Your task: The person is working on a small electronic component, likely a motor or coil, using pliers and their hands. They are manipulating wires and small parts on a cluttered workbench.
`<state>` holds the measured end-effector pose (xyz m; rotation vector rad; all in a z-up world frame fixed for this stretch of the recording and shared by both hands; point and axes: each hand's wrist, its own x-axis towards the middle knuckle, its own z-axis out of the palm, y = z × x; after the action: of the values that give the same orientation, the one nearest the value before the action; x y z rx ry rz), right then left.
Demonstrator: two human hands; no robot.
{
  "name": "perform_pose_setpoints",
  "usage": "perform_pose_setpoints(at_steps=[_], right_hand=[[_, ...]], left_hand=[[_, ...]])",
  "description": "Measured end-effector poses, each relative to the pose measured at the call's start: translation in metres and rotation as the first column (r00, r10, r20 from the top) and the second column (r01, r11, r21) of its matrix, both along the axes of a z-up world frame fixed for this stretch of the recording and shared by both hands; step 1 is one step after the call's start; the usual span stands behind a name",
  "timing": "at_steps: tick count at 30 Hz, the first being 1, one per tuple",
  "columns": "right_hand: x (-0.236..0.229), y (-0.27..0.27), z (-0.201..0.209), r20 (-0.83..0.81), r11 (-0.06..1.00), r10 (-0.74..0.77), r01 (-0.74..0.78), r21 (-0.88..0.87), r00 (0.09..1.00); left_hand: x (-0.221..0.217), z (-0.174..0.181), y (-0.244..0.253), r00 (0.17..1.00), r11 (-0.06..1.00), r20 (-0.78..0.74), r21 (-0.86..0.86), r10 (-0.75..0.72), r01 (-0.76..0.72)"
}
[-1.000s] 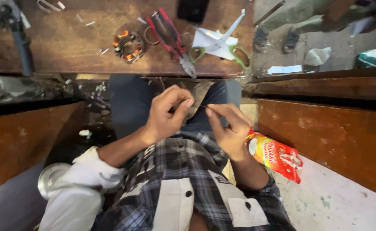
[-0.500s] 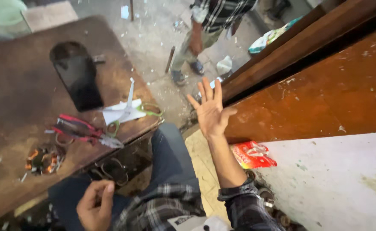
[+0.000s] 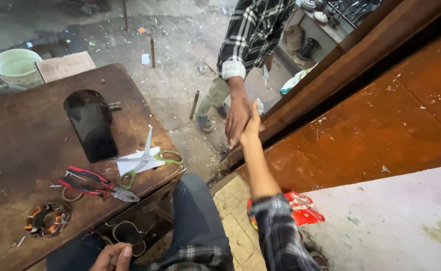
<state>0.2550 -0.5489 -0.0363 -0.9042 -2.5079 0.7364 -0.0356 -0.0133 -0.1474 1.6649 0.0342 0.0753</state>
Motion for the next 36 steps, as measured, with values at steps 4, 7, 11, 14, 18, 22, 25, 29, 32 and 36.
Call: perform_pose_setpoints(at_steps=[4, 7, 11, 14, 18, 22, 25, 29, 32, 36], right_hand=[[0.029, 0.004, 0.008, 0.074, 0.984, 0.018, -0.004, -0.18, 0.997], [0.016, 0.007, -0.007, 0.001, 0.969, -0.07, 0.069, -0.237, 0.998], [0.012, 0.008, -0.028, 0.023, 0.97, -0.097, 0.099, -0.223, 0.995], [-0.016, 0.014, -0.062, 0.293, 0.677, 0.66, -0.38, -0.63, 0.692], [-0.077, 0.007, -0.104, -0.322, -0.25, 0.58, 0.212, -0.945, -0.748], [-0.097, -0.003, -0.146, -0.436, -0.007, 0.528, 0.509, -0.861, -0.729], [-0.083, -0.008, -0.149, -0.336, -0.01, 0.476, 0.377, -0.926, -0.813], [-0.097, 0.006, -0.138, -0.244, -0.041, 0.401, 0.249, -0.968, -0.883], [-0.11, 0.021, -0.125, -0.218, -0.073, 0.335, 0.205, -0.976, -0.917], [-0.127, 0.04, -0.107, -0.195, -0.124, 0.242, 0.169, -0.978, -0.95]], left_hand=[[-0.003, 0.001, 0.002, 0.998, 0.997, -0.043, 0.069, 0.038, -0.035], [-0.006, 0.015, 0.001, 0.996, 1.0, -0.091, 0.023, 0.008, -0.006], [-0.009, 0.047, 0.003, 0.931, 0.997, -0.36, 0.075, 0.051, -0.026], [-0.006, 0.083, -0.007, 0.991, 1.0, -0.136, -0.002, -0.011, 0.01], [0.009, 0.14, -0.025, 0.992, 0.989, 0.073, 0.107, -0.106, 0.098], [0.009, 0.147, -0.027, 0.986, 0.985, 0.068, 0.081, -0.155, 0.15], [0.012, 0.144, -0.033, 0.991, 0.99, 0.027, -0.04, -0.132, 0.133], [0.015, 0.158, -0.036, 0.992, 0.978, 0.025, -0.169, -0.121, 0.123], [0.019, 0.164, -0.035, 0.995, 0.977, 0.033, -0.189, -0.098, 0.102], [0.019, 0.161, -0.034, 0.994, 0.97, 0.04, -0.216, -0.105, 0.111]])
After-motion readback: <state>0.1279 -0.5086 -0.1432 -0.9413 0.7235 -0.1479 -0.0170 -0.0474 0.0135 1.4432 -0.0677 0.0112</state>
